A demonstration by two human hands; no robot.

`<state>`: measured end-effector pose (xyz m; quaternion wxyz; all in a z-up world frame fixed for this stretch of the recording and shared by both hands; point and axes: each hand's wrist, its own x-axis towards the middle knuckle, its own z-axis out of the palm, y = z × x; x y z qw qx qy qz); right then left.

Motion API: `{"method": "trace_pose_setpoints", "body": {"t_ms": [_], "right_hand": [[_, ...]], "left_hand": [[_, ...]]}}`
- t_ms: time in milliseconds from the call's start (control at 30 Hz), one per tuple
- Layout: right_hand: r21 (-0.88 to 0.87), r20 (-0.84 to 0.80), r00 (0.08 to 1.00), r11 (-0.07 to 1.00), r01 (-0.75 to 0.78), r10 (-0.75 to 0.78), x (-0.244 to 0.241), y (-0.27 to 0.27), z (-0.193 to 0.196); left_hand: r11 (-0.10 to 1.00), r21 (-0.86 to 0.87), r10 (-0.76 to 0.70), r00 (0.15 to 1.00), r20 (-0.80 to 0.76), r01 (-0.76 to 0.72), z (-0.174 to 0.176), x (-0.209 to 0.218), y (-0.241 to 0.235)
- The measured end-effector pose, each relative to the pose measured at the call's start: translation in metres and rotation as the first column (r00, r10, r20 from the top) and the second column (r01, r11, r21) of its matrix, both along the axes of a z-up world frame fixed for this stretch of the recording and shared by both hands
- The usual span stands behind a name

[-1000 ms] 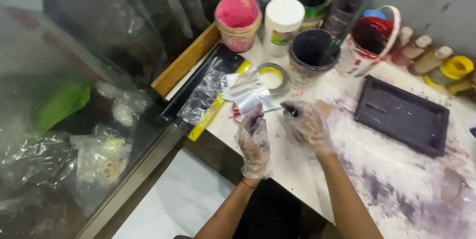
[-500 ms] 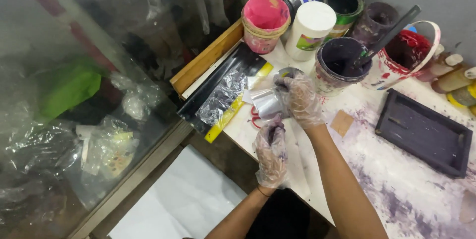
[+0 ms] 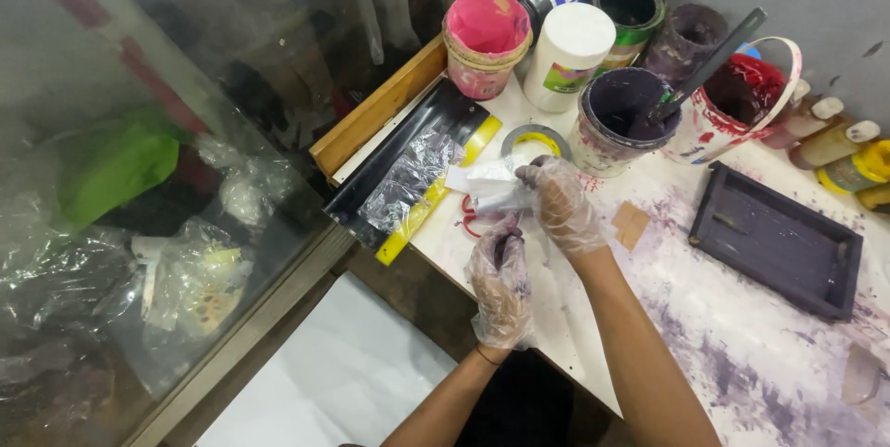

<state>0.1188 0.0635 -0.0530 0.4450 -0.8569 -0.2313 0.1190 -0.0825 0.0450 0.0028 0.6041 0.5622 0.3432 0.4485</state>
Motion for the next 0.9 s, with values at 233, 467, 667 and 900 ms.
{"method": "trace_pose_setpoints", "body": {"t_ms": [233,467,667,900], "right_hand": [[0.059,0.081,0.996,0.997,-0.047,0.043,-0.020,-0.015,0.053],[0.363,0.338,0.940,0.914,-0.183,0.054,-0.023,-0.024,0.047],[0.476,0.334,0.942,0.858,-0.191,0.024,-0.036,-0.020,0.087],[0.320,0.695,0.710,0.933,-0.163,-0.114,-0.038,-0.027,0.104]], "left_hand": [[1.000,0.027,-0.003,1.000,0.001,0.003,0.002,0.000,-0.001],[0.998,0.065,-0.030,0.997,0.065,0.026,0.000,0.001,-0.003],[0.978,0.136,-0.175,0.977,0.119,0.159,0.032,-0.008,-0.006],[0.926,0.315,-0.202,0.978,-0.053,0.208,0.009,-0.002,-0.002]]}}
